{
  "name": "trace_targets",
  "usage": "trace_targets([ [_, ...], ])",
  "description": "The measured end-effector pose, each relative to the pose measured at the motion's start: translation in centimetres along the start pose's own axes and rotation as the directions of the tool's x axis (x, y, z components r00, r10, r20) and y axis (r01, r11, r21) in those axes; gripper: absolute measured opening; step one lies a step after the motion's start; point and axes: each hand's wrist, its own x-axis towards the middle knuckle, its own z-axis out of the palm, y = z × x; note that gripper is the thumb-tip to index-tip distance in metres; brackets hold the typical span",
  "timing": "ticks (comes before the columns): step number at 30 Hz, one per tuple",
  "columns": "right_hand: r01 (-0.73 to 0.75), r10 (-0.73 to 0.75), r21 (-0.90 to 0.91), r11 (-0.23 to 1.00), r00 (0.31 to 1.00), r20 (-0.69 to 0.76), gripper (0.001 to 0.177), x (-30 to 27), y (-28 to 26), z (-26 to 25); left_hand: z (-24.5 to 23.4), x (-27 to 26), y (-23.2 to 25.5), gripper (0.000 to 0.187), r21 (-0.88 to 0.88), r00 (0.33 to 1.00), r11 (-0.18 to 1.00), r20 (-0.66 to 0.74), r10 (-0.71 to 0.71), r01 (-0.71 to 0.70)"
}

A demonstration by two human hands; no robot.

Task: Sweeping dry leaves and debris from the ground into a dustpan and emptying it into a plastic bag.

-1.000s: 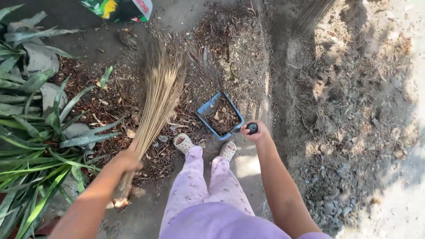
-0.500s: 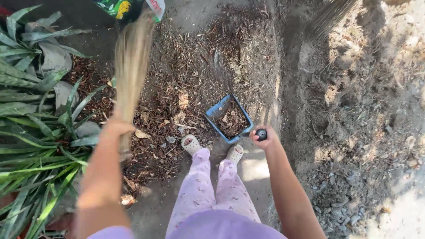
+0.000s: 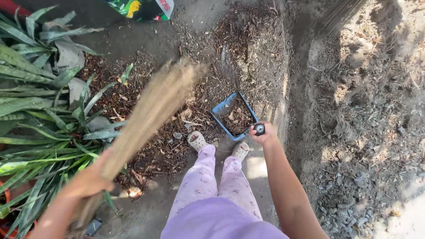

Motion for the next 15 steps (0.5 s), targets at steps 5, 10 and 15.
trace_targets([
  [5, -0.029, 0.031, 0.048, 0.998, 0.999, -0.033, 0.007, 0.0, -0.2, 0.0, -5.0, 2.4, 0.6, 0.116, -0.268, 0.989, 0.963, -0.128, -0.079, 0.043],
  [10, 0.02, -0.02, 0.001, 1.0, 0.998, -0.054, 0.007, -0.4, 0.0, 0.1, -2.5, 13.3, 7.8, 0.073, -0.239, 0.996, 0.967, -0.029, 0.083, -0.088],
  [15, 0.03, -0.024, 0.089, 0.996, 0.998, -0.064, 0.009, -2.2, 0.8, 0.3, 9.8, 15.4, 13.0, 0.084, -0.177, 0.963, 0.959, 0.113, 0.243, -0.222],
])
